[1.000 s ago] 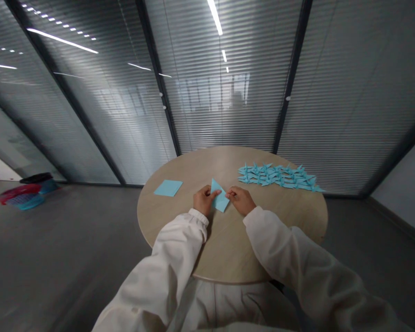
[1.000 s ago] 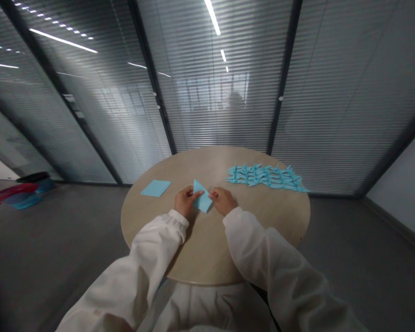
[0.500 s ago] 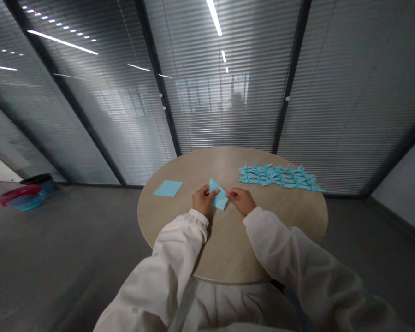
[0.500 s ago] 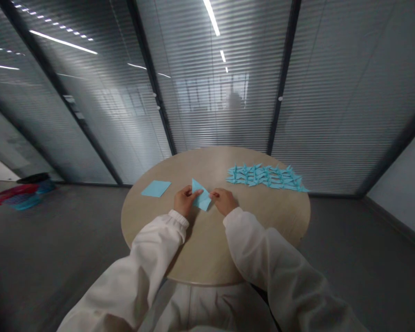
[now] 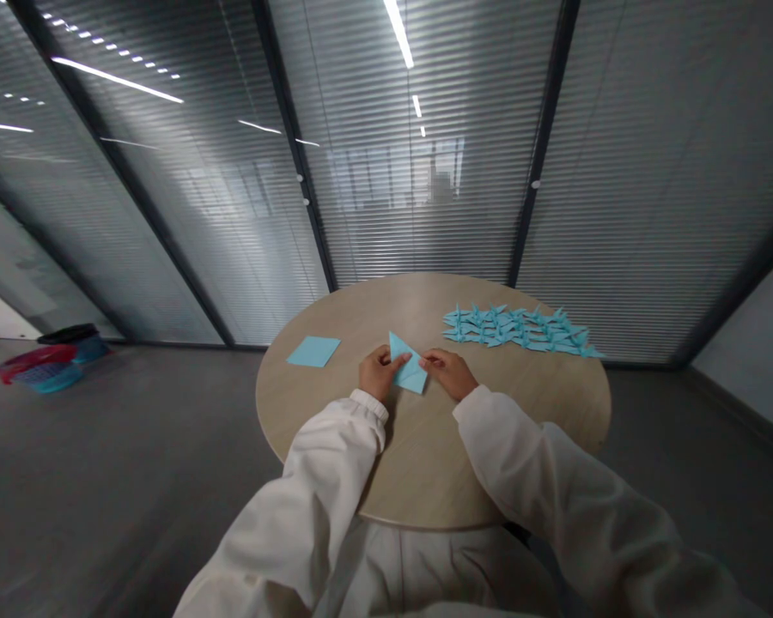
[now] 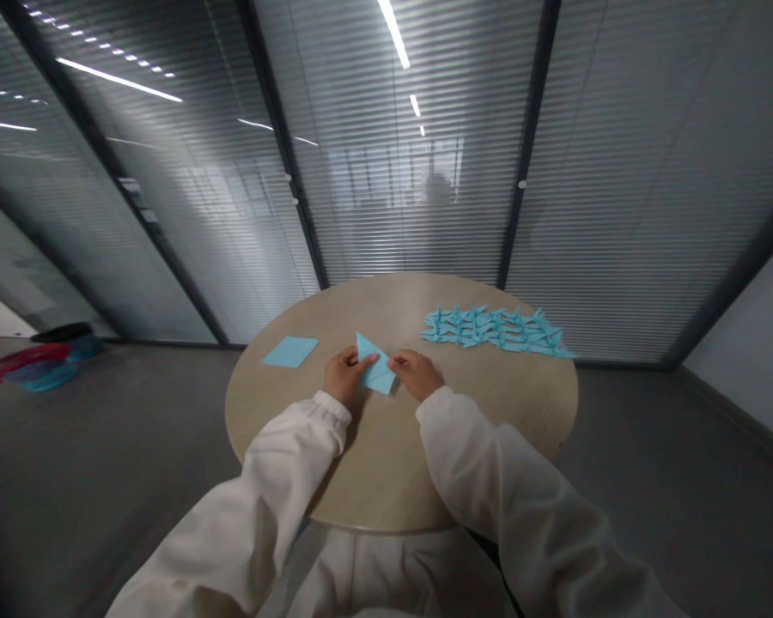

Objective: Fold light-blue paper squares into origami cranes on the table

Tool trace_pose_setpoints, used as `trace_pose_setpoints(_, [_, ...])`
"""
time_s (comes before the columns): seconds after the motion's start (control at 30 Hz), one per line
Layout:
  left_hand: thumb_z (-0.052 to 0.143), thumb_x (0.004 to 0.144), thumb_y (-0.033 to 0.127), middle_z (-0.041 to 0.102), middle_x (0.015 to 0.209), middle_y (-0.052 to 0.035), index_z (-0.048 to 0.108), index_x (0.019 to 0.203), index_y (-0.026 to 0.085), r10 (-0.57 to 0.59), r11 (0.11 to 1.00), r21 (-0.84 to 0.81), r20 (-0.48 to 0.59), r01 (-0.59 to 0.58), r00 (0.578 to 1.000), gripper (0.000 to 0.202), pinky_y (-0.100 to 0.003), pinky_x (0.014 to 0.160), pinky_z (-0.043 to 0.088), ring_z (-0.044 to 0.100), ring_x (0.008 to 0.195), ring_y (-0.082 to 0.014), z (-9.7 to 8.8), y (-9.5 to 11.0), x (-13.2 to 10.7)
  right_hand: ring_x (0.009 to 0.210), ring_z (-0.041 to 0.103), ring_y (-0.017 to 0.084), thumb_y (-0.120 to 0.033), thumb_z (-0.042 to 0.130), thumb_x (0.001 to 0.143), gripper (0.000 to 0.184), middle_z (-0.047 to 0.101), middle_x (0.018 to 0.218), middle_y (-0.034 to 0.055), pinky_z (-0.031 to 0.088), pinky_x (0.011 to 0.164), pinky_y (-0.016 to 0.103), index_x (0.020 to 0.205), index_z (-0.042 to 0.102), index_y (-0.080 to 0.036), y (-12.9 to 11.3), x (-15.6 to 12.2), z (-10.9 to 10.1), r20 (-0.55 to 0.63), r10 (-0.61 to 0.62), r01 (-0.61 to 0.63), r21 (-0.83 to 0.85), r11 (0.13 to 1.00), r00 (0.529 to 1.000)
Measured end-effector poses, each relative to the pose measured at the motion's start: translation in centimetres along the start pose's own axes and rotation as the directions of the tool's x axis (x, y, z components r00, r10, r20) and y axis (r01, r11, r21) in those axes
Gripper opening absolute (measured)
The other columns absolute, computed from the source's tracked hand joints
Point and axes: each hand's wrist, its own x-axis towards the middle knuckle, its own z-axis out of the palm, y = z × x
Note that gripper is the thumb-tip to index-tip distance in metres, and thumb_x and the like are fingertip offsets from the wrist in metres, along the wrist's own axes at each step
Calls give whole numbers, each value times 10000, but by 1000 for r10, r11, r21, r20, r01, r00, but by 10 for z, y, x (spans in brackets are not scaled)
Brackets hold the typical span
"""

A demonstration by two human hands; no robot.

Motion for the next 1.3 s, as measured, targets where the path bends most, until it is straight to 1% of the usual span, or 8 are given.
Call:
trace_pose_setpoints(0.17, [709, 592, 471, 565, 548, -4, 629, 735, 127, -17, 998, -51, 86, 22, 996, 381, -214, 457, 330, 490, 510, -111, 4, 1, -4, 632, 553, 133, -384, 516, 804, 275, 635, 676, 16, 409, 623, 235, 758, 665, -158, 2, -1, 1, 25, -9, 9, -5, 1000, 1000])
trace_pose_setpoints(0.37, [705, 582, 513, 495, 490, 31, 614, 674, 126, -30, 997, -68, 37, 33, 999, 408, -195, 430, 285, 415, 462, -73, 0, 4, -2, 577, 493, 117, -378, 519, 792, 273, 586, 608, -3, 356, 572, 223, 692, 649, -160, 3, -1, 1, 50, -19, 23, -80, 996, 999])
trace_pose_setpoints(0.57, [762, 531, 457, 499, 497, 32, 592, 622, 117, -42, 959, -279, 56, 57, 998, 391, -192, 429, 291, 405, 441, -60, 2, 1, 1, 550, 444, 106, -379, 533, 781, 272, 527, 561, -18, 326, 548, 219, 659, 628, -154, 8, -1, 3, 64, -17, 19, -20, 1000, 998])
trace_pose_setpoints(0.7, [780, 517, 422, 463, 453, 55, 583, 589, 122, -53, 946, -318, 37, 62, 998, 366, -184, 405, 266, 376, 403, -46, 3, 3, -1, 557, 452, 110, -387, 538, 774, 273, 528, 572, -14, 334, 558, 223, 664, 625, -153, 8, 0, 3, 77, -8, 6, 23, 1000, 997])
trace_pose_setpoints(0.8, [786, 514, 403, 500, 458, 41, 596, 593, 118, -66, 937, -342, 36, 74, 997, 352, -186, 409, 302, 425, 409, -59, 2, 8, -2, 571, 472, 116, -397, 541, 771, 278, 548, 591, -7, 341, 564, 226, 677, 630, -151, 7, 0, 4, 92, -6, 1, 46, 999, 996])
trace_pose_setpoints(0.97, [793, 510, 381, 641, 572, -36, 629, 654, 111, -119, 887, -451, -10, 102, 993, 347, -248, 517, 446, 581, 515, -137, 2, 10, -2, 616, 510, 126, -413, 541, 777, 292, 604, 648, 7, 364, 589, 227, 710, 645, -149, 6, -2, 5, 163, -20, 8, 72, 997, 986])
trace_pose_setpoints(1.17, [789, 519, 381, 679, 617, -70, 642, 651, 108, -134, 892, -441, -38, 103, 990, 337, -265, 530, 464, 611, 540, -161, 0, 6, 0, 614, 510, 124, -416, 542, 780, 292, 603, 651, 3, 377, 594, 226, 726, 643, -148, 6, -1, 6, 178, -34, 16, 104, 994, 983])
trace_pose_setpoints(1.3, [730, 599, 442, 691, 668, -84, 666, 663, 106, -91, 907, -416, -33, 69, 995, 349, -268, 566, 475, 624, 583, -160, -1, 1, 3, 598, 498, 120, -417, 536, 787, 300, 590, 637, 0, 367, 586, 227, 716, 640, -145, 4, -2, 4, 174, -30, 16, 81, 997, 984])
